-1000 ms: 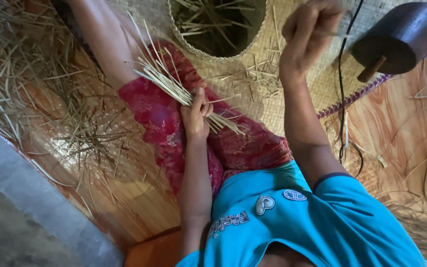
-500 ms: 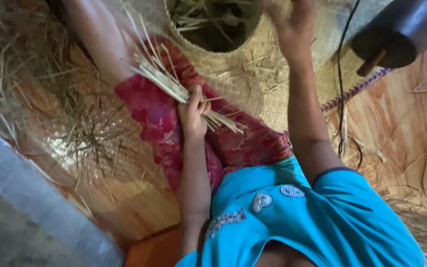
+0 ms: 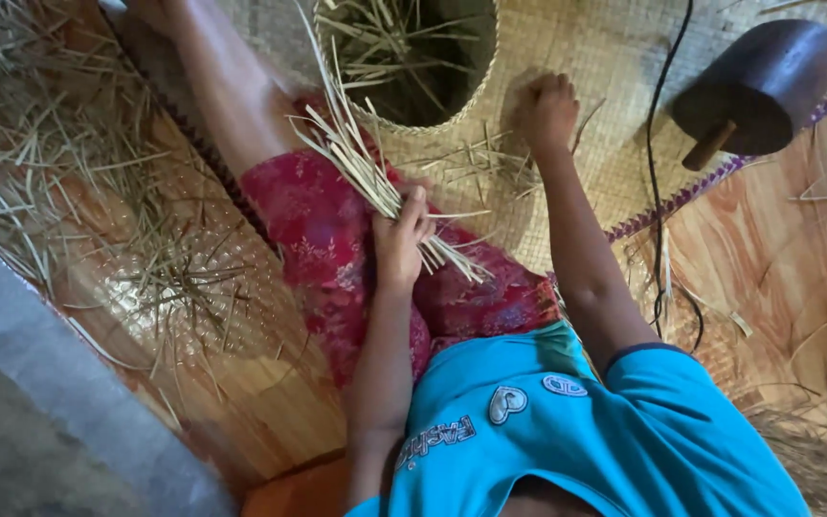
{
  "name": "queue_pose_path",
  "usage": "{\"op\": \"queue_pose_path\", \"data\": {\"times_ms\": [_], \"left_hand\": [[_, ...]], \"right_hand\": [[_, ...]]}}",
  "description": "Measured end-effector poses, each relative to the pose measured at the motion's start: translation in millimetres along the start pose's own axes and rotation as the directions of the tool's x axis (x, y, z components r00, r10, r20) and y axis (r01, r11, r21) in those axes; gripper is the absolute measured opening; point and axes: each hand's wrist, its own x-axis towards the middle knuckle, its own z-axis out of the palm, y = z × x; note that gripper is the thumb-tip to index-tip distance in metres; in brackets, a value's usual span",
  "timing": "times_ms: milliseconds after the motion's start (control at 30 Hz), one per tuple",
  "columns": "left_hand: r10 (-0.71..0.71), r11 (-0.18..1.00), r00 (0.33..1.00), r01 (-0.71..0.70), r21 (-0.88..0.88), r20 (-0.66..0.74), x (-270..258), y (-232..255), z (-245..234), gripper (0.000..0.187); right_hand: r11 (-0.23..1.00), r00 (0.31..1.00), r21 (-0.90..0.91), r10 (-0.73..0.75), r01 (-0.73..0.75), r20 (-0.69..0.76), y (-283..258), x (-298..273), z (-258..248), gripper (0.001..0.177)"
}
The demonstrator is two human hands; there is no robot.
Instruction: The person is sitting on the floor, sorting and bundling dried straw or grass strands to prepare them for weaving.
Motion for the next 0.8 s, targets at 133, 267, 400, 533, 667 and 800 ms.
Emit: {"op": "queue_pose_path", "data": {"times_ms": [133, 267, 400, 533, 667, 800], "left_hand": [[-0.070, 0.997, 0.995, 0.068, -0.029, -0.067, -1.3, -12.7, -10.1, 0.004], [-0.015, 1.000, 1.000, 0.015, 0.020, 0.011, -6.1, -2.8, 5.9, 0.020], [0.024, 0.997, 0.999, -0.022, 0.068, -0.036, -0.5, -7.1, 14.9, 0.015], [0.215, 0.820, 0.964, -0.092, 0.565, -0.155, 0.8, -4.3, 43.9, 0.026], [0.246, 0.807, 0.955, -0.109, 0.580, -0.163, 4.6, 6.1, 68.2, 0.031], [0.321, 0.827, 0.911, -0.138, 0.545, -0.257, 8.6, -5.5, 57.7, 0.024]], "right_hand": [[0.977, 0.995, 0.201, 0.056, -0.071, 0.080, -7.6, 3.1, -24.8, 0.013], [0.794, 0.996, 0.600, -0.075, 0.091, -0.052, -31.0, 2.1, -91.2, 0.010], [0.432, 0.965, 0.871, -0.003, -0.235, 0.262, -64.4, -0.9, -157.3, 0.005], [0.580, 0.920, 0.796, -0.194, -0.172, 0.341, -110.6, -17.9, -203.3, 0.015], [0.584, 0.853, 0.791, -0.305, -0.184, 0.424, -132.0, -32.1, -209.2, 0.027], [0.637, 0.783, 0.759, -0.400, -0.136, 0.476, -144.2, -33.1, -218.9, 0.032]]}}
